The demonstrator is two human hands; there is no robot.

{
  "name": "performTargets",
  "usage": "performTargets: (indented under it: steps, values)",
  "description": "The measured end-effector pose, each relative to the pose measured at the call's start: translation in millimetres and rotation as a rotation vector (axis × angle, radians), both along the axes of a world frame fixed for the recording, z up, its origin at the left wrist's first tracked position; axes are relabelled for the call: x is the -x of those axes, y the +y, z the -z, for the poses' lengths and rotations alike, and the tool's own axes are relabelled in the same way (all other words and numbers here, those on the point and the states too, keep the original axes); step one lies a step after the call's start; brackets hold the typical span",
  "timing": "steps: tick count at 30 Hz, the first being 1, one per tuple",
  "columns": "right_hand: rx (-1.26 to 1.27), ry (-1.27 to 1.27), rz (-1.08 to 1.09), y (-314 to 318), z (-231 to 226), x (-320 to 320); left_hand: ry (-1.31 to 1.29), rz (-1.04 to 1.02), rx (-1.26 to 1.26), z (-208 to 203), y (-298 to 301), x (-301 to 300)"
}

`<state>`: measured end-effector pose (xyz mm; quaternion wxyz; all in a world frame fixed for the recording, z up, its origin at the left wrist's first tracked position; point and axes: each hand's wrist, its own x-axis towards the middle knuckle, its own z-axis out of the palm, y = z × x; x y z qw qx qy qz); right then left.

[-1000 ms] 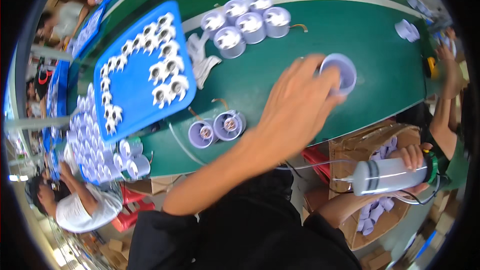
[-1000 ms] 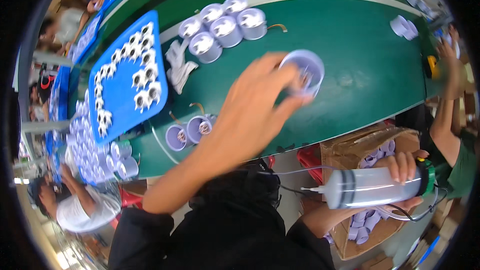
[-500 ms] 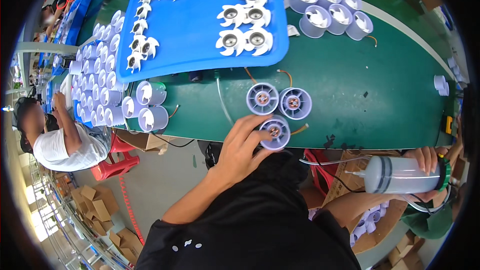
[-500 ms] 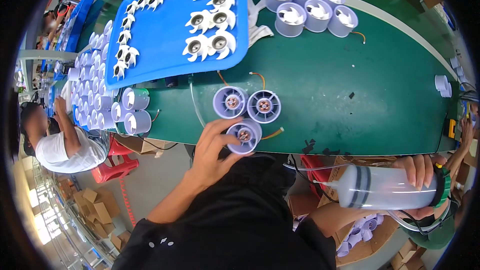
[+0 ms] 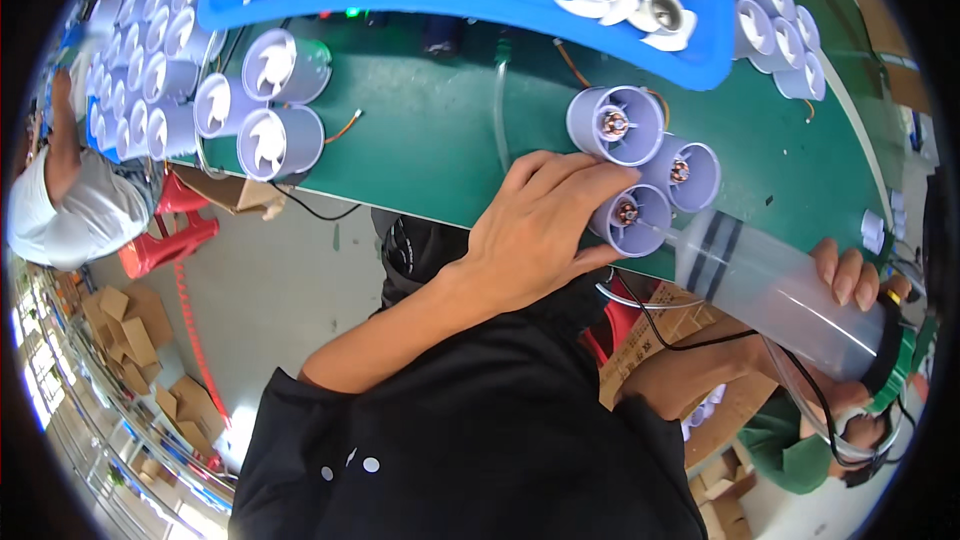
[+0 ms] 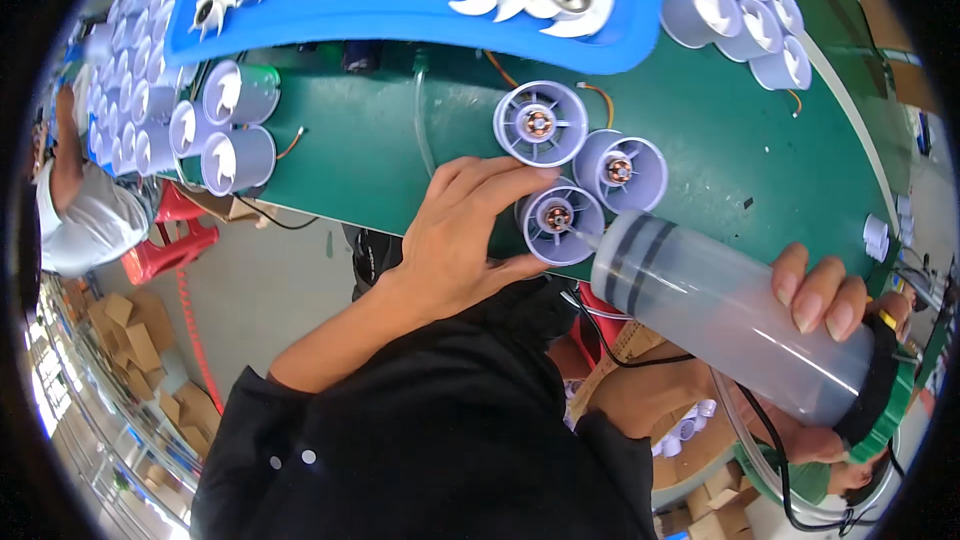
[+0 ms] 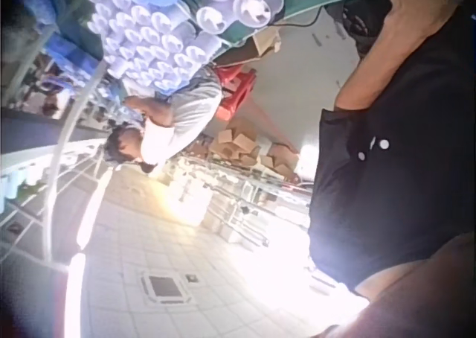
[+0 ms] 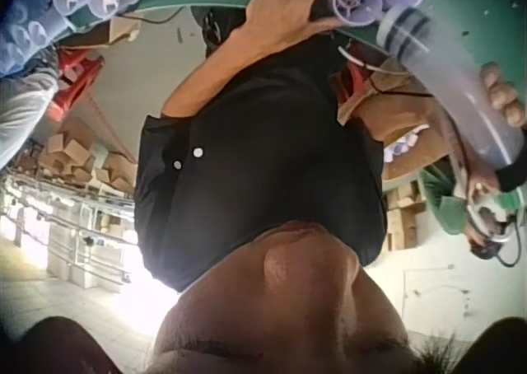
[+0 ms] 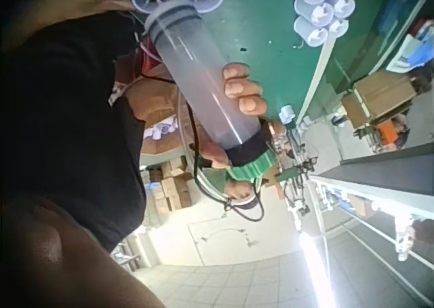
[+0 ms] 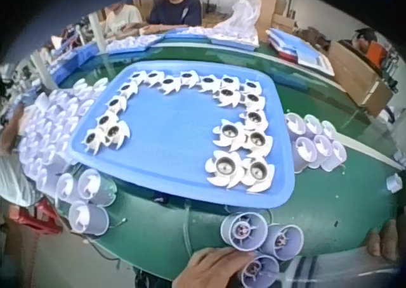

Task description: The recorder is assembling small electric fan components by applying sealant with a syringe and fitting parts together on an assembly line.

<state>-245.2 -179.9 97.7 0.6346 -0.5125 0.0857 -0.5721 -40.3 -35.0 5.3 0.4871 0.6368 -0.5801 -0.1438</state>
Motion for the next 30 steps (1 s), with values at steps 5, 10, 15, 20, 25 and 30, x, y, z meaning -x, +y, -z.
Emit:
performTargets:
  steps: [5,10,15,20,25,30]
  values:
    - [-0.016,-0.077,-0.043,-4,3,-6,0.036,-0.013,0.027,4,1,2]
    - [-0.004,-0.050,-0.036,-7,9,-5,0.017,-0.012,0.063,10,0,4]
    - [0.029,-0.010,-0.028,-8,13,0,-0.002,-0.026,0.054,11,0,5]
    - [-0.005,-0.045,-0.064,-4,13,-8,-0.005,-0.016,0.046,10,0,5]
    - [0.026,0.090,-0.018,-1,-2,-5,-0.021,-0.010,0.044,10,1,4]
    - [0.121,0.148,-0.011,3,-4,-4,-0.025,0.019,0.005,6,1,2]
